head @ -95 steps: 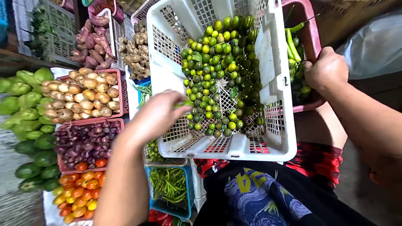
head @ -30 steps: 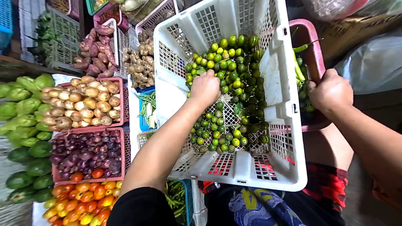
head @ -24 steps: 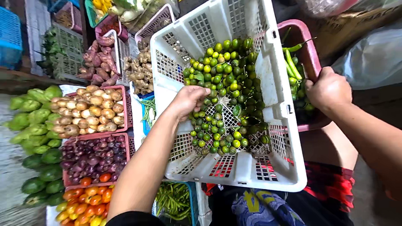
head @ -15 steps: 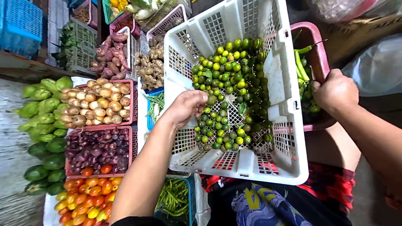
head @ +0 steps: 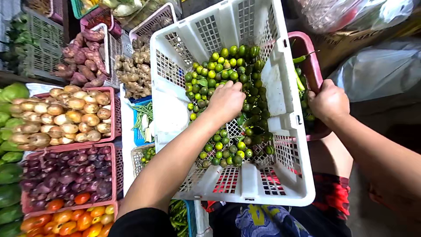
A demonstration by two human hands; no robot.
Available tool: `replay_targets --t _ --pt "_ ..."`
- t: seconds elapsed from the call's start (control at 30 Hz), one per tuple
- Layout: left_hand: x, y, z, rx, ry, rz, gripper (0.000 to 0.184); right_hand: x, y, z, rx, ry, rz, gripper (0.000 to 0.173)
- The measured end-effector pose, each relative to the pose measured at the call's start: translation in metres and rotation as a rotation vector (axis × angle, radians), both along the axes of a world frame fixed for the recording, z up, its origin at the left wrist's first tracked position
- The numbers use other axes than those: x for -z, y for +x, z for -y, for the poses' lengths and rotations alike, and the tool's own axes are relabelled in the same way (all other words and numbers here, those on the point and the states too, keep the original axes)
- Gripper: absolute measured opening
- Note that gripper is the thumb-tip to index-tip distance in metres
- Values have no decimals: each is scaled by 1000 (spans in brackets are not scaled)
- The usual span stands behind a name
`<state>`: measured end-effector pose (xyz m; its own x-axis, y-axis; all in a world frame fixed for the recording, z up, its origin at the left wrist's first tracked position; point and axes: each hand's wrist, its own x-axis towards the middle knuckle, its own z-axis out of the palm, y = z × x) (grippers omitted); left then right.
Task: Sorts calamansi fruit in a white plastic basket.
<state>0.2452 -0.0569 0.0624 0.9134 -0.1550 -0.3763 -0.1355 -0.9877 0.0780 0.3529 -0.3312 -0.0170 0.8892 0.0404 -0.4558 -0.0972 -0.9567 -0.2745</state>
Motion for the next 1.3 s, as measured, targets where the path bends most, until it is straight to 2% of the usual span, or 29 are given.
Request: replay_targets --t 0.13,0.23,0.3,0.37,0.4,0.47,0.57,0.63,0.73,0.87,1.0,1.17,1.23,1.3 --pt "5 7 7 -128 -127 -27 25 3 0 1 -4 -15 -6 42" --pt "25 15 21 -182 -23 -36 36 6 -1 3 -12 0 17 40" --pt "31 20 31 -221 34 -49 36 5 -1 3 -13 -6 18 40" --pt "29 21 32 -238 3 -84 32 0 0 -1 -7 -18 -6 42" --pt "28 19 26 -237 -78 -101 30 -2 0 -2 -6 -20 -13 42" --pt "16 10 9 -252 -381 -158 28 -1 1 -1 -8 -12 -7 41" --pt "-17 -15 -11 -409 -913 -316 24 2 1 1 -20 -8 -3 41" --pt "-37 -32 -19 -473 -1140 -383 26 0 0 1 -21 8 -5 41" --pt "-50 -52 -25 -491 -1332 -385 29 0 0 3 -23 16 5 41" --pt "-49 -70 -31 -522 -1517 -415 35 0 -2 2 -29 10 4 44" --pt "-47 -86 -27 -685 -1580 -438 47 -2 -2 1 -27 10 -7 44" --pt "-31 -82 -40 -674 -1908 -459 43 6 -2 6 -25 47 19 44" --pt "-35 -71 -39 -844 -1776 -348 31 7 -1 6 -25 48 21 42" --pt "-38 -47 -34 -968 -1303 -154 15 6 0 6 -21 47 20 41"
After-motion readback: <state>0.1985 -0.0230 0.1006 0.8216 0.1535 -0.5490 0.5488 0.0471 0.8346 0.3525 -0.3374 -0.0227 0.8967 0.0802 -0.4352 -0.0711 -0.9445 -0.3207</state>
